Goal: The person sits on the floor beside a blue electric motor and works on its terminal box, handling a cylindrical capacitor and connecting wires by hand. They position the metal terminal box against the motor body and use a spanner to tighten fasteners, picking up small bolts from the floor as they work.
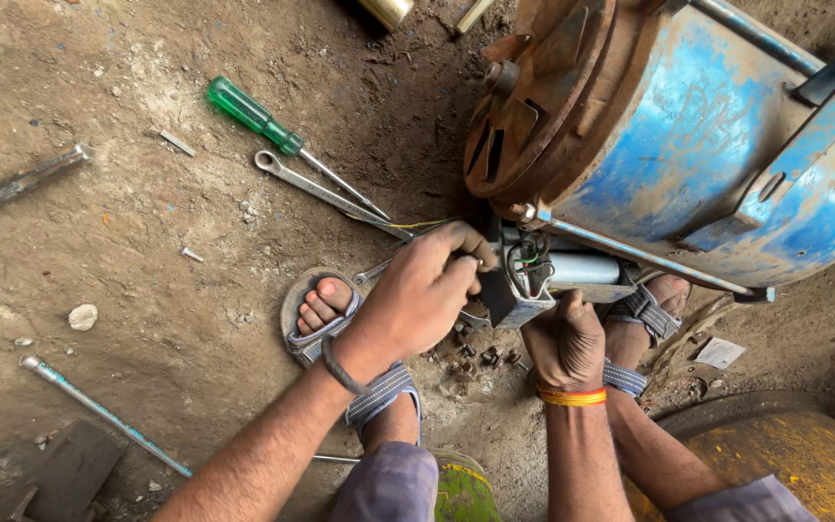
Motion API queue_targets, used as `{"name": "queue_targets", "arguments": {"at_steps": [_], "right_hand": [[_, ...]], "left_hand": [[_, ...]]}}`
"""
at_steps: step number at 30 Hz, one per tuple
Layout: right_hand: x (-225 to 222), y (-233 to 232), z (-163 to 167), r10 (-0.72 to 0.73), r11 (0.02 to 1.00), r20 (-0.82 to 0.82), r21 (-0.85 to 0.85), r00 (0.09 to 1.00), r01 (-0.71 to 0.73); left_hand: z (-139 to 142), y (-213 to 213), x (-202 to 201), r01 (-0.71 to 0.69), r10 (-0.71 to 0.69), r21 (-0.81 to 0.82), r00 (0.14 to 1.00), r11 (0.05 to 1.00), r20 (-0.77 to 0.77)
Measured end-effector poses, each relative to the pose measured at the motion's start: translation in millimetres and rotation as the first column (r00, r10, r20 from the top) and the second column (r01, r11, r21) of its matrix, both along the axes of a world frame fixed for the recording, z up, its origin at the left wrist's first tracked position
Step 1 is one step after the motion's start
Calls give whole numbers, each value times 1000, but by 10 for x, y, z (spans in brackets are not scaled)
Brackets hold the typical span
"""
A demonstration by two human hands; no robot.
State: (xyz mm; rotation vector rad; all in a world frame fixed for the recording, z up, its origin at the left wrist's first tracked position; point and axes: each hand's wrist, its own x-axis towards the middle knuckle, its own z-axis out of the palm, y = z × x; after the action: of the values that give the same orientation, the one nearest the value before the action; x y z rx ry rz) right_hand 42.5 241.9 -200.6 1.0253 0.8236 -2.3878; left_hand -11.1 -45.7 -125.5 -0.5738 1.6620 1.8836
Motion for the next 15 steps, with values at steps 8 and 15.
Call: {"name": "queue_targets", "arguments": {"at_steps": [8,15], "right_hand": [[-63,-62,95,74,997,-71,-34,995,-76],[-118,-153,173,135,990,-56,44,989,-133]], "left_hand": [[-29,240,-147,180,-251,-380,957,907,-146],[-149,243,-180,210,-223,-196,973,958,-50]]}}
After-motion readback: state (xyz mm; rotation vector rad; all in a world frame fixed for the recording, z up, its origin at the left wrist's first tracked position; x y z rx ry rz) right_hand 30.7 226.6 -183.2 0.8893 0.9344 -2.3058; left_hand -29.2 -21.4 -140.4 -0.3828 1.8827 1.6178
